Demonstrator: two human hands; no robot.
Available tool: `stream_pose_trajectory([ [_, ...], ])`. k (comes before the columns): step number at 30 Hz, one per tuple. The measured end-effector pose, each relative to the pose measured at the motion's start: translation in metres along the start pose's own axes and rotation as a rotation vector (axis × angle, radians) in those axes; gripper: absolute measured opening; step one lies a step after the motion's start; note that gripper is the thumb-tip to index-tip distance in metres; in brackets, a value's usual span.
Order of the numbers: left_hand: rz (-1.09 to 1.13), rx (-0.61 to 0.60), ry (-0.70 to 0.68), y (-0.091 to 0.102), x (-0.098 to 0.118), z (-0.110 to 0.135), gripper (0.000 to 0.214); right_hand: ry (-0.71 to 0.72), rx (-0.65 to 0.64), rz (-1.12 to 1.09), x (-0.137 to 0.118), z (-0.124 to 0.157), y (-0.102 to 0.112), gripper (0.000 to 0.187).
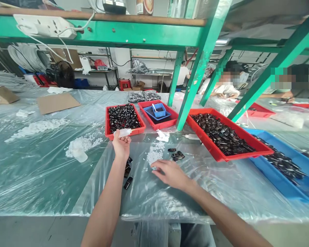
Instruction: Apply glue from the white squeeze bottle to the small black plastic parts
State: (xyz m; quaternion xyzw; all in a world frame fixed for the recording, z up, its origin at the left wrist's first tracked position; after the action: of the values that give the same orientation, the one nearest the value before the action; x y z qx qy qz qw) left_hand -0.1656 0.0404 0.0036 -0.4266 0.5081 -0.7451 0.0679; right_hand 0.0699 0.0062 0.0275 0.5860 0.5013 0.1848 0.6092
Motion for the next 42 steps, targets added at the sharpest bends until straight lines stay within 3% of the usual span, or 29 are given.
stream_pose_trajectory([
  [5,0.001,-0.019,0.023,0.003,-0.004,-0.004,0.035,0.322,-0.008,0.045,-0.064,-0.025,-0.036,0.028],
  [9,-0.004,-0.030,0.031,0.001,-0.006,-0.004,0.036,0.374,-0.031,0.133,-0.078,-0.037,-0.055,0.039],
  [19,0.009,-0.014,0.053,-0.001,-0.009,0.000,0.033,0.342,-0.097,0.243,-0.070,-0.034,-0.055,0.023],
  [27,0.012,-0.009,0.063,-0.003,-0.010,0.003,0.033,0.347,-0.103,0.283,-0.050,0.008,-0.030,0.019],
  [34,-0.006,-0.013,0.059,-0.004,-0.011,0.005,0.033,0.248,-0.046,0.434,-0.028,0.033,-0.012,0.016],
  [42,-0.041,-0.006,0.083,-0.004,-0.015,0.008,0.033,0.204,-0.080,0.547,-0.034,0.028,-0.020,0.014],
])
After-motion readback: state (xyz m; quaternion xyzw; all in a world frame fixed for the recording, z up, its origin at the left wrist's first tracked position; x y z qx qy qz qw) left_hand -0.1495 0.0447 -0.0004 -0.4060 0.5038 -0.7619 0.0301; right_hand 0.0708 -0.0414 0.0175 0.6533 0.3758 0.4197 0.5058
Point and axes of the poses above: each hand's wrist, its own z-axis away from the middle knuckle, its own y-axis out of the back of the hand, x = y × z, the point moved 8 cm from there along -z, towards the middle knuckle, and after that the axes turned 3 degrees about x, right-handed, at the moved point
